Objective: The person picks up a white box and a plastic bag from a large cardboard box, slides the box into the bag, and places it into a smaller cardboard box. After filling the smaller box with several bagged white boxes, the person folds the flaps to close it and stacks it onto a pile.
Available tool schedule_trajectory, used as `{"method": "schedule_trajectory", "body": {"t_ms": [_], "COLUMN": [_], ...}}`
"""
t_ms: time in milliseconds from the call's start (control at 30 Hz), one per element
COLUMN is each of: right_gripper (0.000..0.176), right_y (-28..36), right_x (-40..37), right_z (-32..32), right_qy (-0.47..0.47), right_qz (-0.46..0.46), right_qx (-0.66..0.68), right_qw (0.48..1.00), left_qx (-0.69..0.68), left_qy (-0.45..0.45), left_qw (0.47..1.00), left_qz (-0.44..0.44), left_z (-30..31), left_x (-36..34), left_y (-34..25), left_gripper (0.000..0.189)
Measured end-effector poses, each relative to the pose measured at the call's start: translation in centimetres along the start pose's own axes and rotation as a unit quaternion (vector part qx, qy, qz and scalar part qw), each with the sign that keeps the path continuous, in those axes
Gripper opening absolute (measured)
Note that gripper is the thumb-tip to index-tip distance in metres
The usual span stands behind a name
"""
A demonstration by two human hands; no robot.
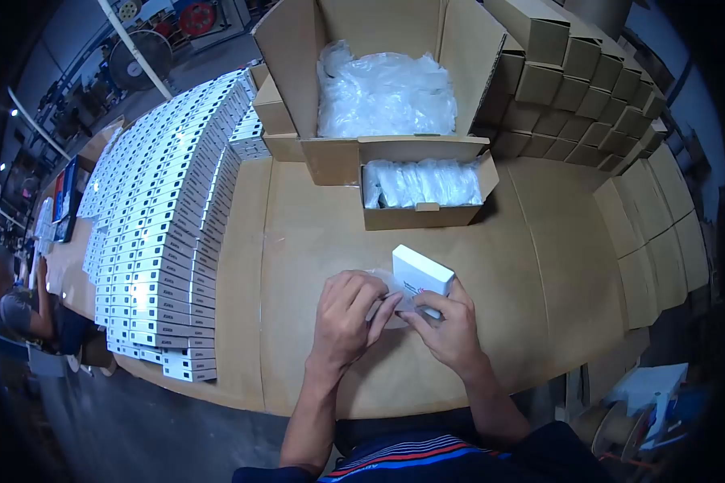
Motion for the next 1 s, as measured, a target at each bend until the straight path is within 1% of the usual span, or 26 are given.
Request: {"method": "schedule_trajectory", "body": {"t_ms": [33,67,167,300,333,400,433,467,500,533,567,633,667,733,833,867,967,1000], "right_gripper": [0.021,0.02,0.018,0.016,0.016,0.014,0.014,0.014,0.015,0.016,0.016,0.016,0.018,0.017,0.017,0.018,0.018,0.019], "right_y": [0.2,0.1,-0.2,-0.3,-0.4,-0.7,-1.5,-2.4,-3.0,-3.0,-2.9,-2.9,-3.2,-3.3,-3.9,-4.2,-4.5,-4.9], "right_x": [0.0,0.0,0.1,-0.2,-0.1,-0.1,-0.4,-0.8,-0.9,-0.8,-0.7,-1.2,-1.4,-1.4,-1.9,-1.9,-2.1,-2.3], "right_z": [0.1,0.3,0.8,1.1,1.1,0.9,0.4,-0.3,-0.7,-0.8,-1.0,-1.4,-1.7,-2.0,-1.9,-1.5,-0.6,-0.4], "right_qy": [0.006,0.024,0.067,0.09,0.089,0.074,0.039,0.003,-0.034,-0.064,-0.07,-0.075,-0.08,-0.086,-0.092,-0.095,-0.097,-0.084], "right_qz": [0.003,-0.004,-0.02,-0.043,-0.047,-0.038,-0.059,-0.079,-0.097,-0.053,-0.064,-0.089,-0.069,-0.067,-0.086,-0.092,-0.084,-0.099], "right_qx": [0.001,0.001,0.01,0.028,0.028,0.038,0.078,0.117,0.156,0.109,0.126,0.163,0.151,0.185,0.237,0.253,0.229,0.237], "right_qw": [1.0,1.0,0.997,0.995,0.995,0.996,0.994,0.99,0.982,0.991,0.988,0.98,0.983,0.977,0.963,0.958,0.965,0.963], "left_qx": [-0.023,-0.049,-0.127,-0.167,-0.147,-0.181,-0.196,-0.163,-0.272,-0.376,-0.473,-0.509,-0.499,-0.48,-0.455,-0.455,-0.475,-0.55], "left_qy": [0.021,-0.01,0.003,-0.072,-0.046,-0.141,-0.188,-0.256,-0.259,-0.255,-0.244,-0.098,-0.075,-0.032,-0.032,-0.057,-0.091,-0.088], "left_qw": [1.0,0.999,0.975,0.956,0.953,0.95,0.944,0.944,0.902,0.843,0.767,0.757,0.763,0.776,0.798,0.799,0.81,0.774], "left_qz": [0.006,-0.003,0.185,0.23,0.261,0.212,0.186,0.13,0.212,0.29,0.359,0.398,0.404,0.409,0.394,0.389,0.332,0.302], "left_z": [-0.4,-0.7,-0.6,-0.2,0.3,-0.4,-0.6,-0.8,-1.5,-2.4,-3.0,-3.2,-3.1,-3.2,-2.8,-2.8,-2.4,-2.1], "left_x": [-0.1,0.3,0.1,1.3,1.2,0.6,0.4,0.4,-0.7,-3.2,-4.9,-5.4,-5.1,-4.1,-5.0,-5.5,-6.6,-6.2], "left_y": [0.3,0.6,0.9,2.1,2.7,4.0,4.5,4.5,4.9,5.2,5.3,2.0,1.0,0.0,1.6,2.3,4.4,4.3], "left_gripper": [0.019,0.013,0.013,0.012,0.011,0.016,0.019,0.026,0.034,0.041,0.048,0.043,0.039,0.034,0.026,0.026,0.04,0.063]}}
Point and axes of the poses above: each hand's wrist, its own x-axis towards the middle knuckle, its own z-axis out of the back of the hand, y = z × x, the point moved 1 cm from there along x, towards the middle knuckle, and after that the axes turned 2 degrees about z, right-handed, at the moved point
